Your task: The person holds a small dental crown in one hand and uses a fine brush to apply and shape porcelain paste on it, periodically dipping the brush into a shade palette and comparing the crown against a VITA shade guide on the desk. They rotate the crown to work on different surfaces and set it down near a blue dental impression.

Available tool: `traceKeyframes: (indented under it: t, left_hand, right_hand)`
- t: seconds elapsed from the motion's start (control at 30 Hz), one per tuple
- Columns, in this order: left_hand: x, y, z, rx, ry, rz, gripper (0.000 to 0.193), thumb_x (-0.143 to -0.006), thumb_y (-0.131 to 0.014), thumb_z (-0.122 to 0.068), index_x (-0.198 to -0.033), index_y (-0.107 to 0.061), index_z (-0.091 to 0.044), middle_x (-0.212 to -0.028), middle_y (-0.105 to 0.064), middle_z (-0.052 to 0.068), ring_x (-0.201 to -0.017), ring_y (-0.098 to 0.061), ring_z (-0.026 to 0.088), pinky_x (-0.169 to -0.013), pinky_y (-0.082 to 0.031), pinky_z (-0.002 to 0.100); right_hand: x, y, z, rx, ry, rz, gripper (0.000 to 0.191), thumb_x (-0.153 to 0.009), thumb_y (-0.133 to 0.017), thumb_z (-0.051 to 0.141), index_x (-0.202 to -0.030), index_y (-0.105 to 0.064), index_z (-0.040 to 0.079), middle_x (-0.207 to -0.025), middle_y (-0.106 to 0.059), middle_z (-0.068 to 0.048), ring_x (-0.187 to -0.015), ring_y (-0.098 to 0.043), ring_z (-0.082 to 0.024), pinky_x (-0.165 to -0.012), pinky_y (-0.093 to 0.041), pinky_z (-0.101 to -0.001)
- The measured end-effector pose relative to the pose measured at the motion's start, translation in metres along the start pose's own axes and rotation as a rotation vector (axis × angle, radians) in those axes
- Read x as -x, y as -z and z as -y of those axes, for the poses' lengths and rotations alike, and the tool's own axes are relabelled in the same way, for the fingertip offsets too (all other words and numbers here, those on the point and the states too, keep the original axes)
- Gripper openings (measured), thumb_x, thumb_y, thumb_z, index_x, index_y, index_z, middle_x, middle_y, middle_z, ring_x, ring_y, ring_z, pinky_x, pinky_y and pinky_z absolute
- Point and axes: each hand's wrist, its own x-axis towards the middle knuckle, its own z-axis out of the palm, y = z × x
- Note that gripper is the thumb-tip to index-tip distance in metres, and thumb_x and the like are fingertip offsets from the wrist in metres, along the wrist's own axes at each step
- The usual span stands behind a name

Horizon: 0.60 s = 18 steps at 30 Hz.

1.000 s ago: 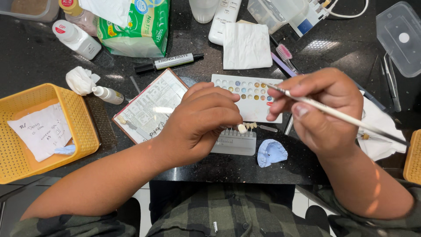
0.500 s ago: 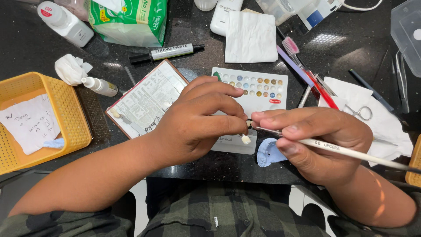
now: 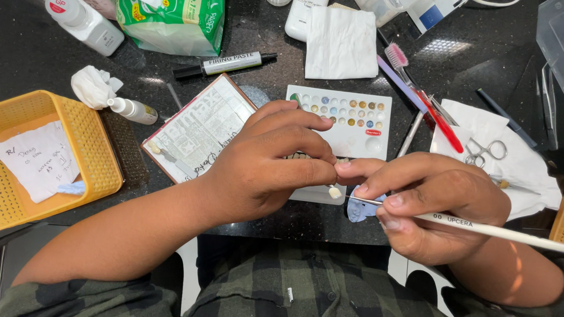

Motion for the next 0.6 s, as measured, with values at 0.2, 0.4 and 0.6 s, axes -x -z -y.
traceKeyframes:
  t: [0.2, 0.4, 0.6]
  left_hand:
    - [-0.0002, -0.0004, -0.0011, -0.010, 0.011, 0.002, 0.022, -0.093, -0.074, -0.004, -0.111, -0.073, -0.016, -0.111, -0.068, -0.002, -0.130, -0.062, 0.027, -0.116, -0.044, 0.053]
    - [0.0006, -0.0004, -0.0015, -0.021, 0.019, 0.008, 0.022, -0.093, -0.074, -0.004, -0.111, -0.073, -0.016, -0.111, -0.068, -0.002, -0.130, -0.062, 0.027, -0.116, -0.044, 0.053]
    - [0.0007, -0.0002, -0.0003, -0.006, 0.015, 0.011, 0.021, -0.094, -0.074, -0.006, -0.112, -0.073, -0.016, -0.111, -0.068, -0.002, -0.129, -0.062, 0.027, -0.115, -0.044, 0.052]
  right_hand:
    - [-0.0039, -0.0038, 0.0035, 0.156, 0.037, -0.004, 0.024, -0.085, -0.068, -0.007, -0.104, -0.056, 0.001, -0.103, -0.070, -0.020, -0.105, -0.077, -0.036, -0.093, -0.069, -0.0393]
    - [-0.0044, -0.0023, 0.0059, 0.138, 0.032, 0.029, 0.025, -0.084, -0.068, -0.007, -0.104, -0.056, 0.002, -0.104, -0.069, -0.020, -0.105, -0.077, -0.034, -0.093, -0.069, -0.0384]
    - [-0.0030, -0.0018, 0.0045, 0.143, 0.025, 0.045, 0.026, -0.084, -0.068, -0.006, -0.105, -0.056, 0.002, -0.103, -0.070, -0.020, -0.103, -0.078, -0.033, -0.091, -0.070, -0.0379]
